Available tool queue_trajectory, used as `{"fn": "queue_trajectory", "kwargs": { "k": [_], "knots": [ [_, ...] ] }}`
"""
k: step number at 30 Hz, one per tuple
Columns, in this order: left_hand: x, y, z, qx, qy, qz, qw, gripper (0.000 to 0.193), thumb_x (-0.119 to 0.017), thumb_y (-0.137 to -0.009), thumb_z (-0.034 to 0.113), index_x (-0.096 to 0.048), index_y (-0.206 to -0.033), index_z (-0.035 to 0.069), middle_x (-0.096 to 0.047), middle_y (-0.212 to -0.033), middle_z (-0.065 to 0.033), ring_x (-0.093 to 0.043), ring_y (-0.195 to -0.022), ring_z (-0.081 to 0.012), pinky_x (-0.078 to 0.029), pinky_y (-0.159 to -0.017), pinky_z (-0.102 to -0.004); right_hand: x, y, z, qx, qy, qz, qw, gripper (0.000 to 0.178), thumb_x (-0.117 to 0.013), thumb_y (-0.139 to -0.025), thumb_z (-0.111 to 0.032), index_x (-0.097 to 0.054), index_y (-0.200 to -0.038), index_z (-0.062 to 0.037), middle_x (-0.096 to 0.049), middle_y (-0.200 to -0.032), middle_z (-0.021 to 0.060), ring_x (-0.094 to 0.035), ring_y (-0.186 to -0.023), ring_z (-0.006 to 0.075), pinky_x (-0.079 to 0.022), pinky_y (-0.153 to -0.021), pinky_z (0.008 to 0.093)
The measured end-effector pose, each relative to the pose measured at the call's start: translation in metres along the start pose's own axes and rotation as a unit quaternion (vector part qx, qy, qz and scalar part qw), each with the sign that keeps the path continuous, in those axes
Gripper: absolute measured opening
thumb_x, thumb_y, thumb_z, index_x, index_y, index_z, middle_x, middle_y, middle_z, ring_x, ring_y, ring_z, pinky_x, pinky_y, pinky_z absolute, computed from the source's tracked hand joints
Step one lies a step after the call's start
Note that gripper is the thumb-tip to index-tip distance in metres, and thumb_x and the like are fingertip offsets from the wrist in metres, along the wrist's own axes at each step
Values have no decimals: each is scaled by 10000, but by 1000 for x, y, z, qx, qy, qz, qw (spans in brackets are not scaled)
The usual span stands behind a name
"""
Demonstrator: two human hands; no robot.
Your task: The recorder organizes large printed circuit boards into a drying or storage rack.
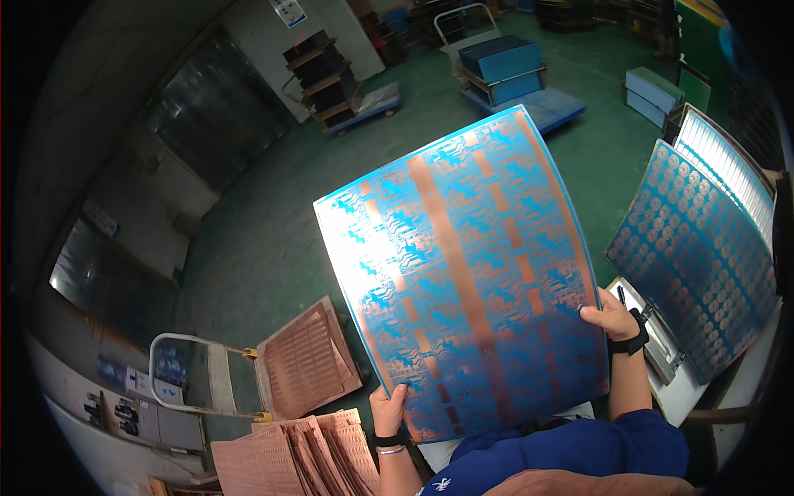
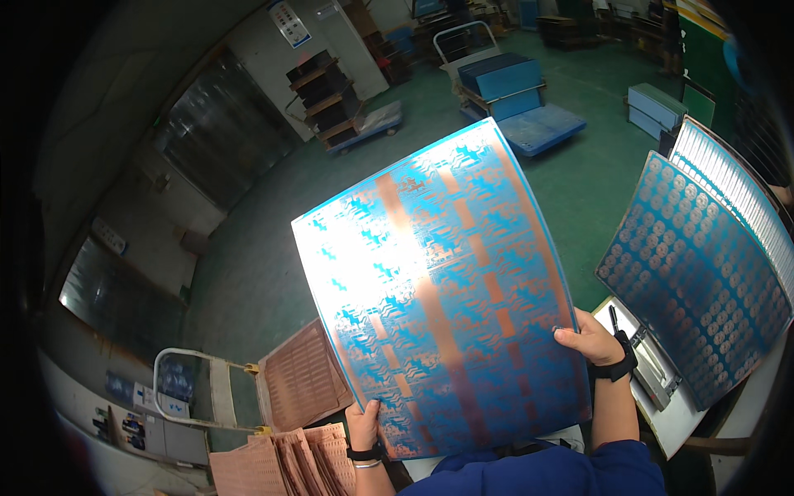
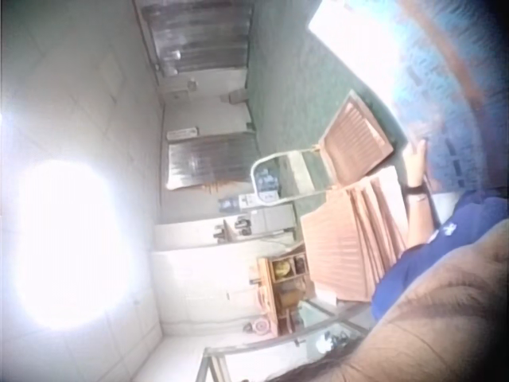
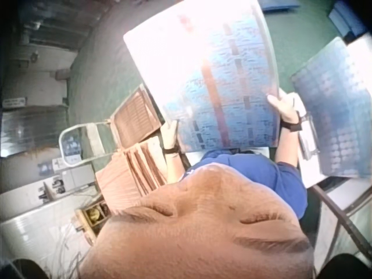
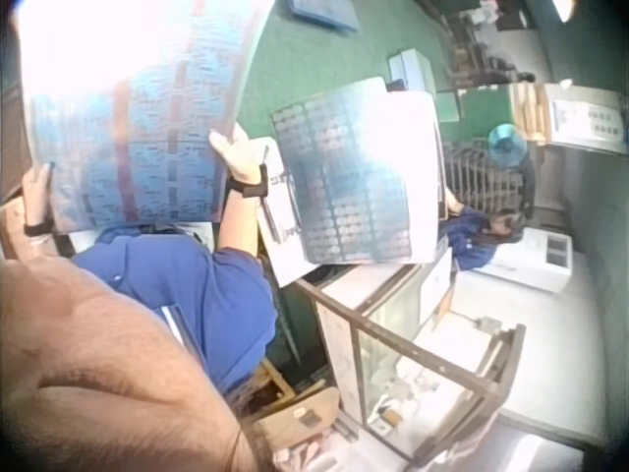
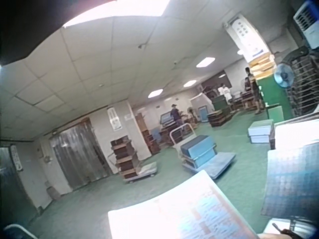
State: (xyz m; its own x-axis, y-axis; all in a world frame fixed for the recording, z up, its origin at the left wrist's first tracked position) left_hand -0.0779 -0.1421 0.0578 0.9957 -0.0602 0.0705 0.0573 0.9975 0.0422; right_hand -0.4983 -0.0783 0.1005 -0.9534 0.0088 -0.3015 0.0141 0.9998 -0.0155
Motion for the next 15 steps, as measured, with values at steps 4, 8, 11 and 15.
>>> {"fn": "queue_trajectory", "kwargs": {
  "k": [4,8,11,15],
  "knots": [
    [2,-6,-4,0,-44,-26,999,211,-608,-855,189,-625,-868,-21,-609,-750,-12,-528,-649,-72,-433,-577,-225,3,-7,-8,58,17,11,998,582,-608,-839,-298,-395,-1270,31,-531,-1118,76,-504,-992,143,-403,-867,295],
    [13,-20,22,-14,74,-87,993,544,-406,-906,503,-548,-1054,0,-608,-868,-65,-553,-768,-124,-456,-623,-240,3,-34,1,15,-53,50,997,563,-579,-859,-260,-367,-1289,34,-529,-1144,93,-516,-1023,160,-410,-888,312],
    [3,-31,63,-48,439,-64,895,596,-311,-906,557,-557,-1041,31,-630,-960,-81,-588,-795,-168,-504,-689,-304,0,-55,-4,90,-114,60,988,492,-525,-886,-180,-349,-1299,22,-537,-1154,123,-556,-997,180,-452,-862,326],
    [-58,-13,110,-152,556,-201,792,595,-469,-883,463,-318,-1321,89,-471,-1246,-109,-445,-1159,-224,-355,-1004,-460,-33,-72,-10,140,-307,91,937,390,-477,-911,-133,-373,-1276,-41,-523,-1178,96,-524,-1069,208,-449,-903,369]
  ]
}}
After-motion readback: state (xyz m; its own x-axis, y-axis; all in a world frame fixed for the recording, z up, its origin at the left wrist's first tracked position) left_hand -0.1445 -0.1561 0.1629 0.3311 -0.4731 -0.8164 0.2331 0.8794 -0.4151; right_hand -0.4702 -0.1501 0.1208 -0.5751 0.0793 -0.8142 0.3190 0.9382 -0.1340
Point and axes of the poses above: each hand's wrist, its own y-axis away from the middle knuckle, its own x-axis out of the back of the hand, z = x × y, the point moved 10 cm from there along -y, towards the middle knuckle
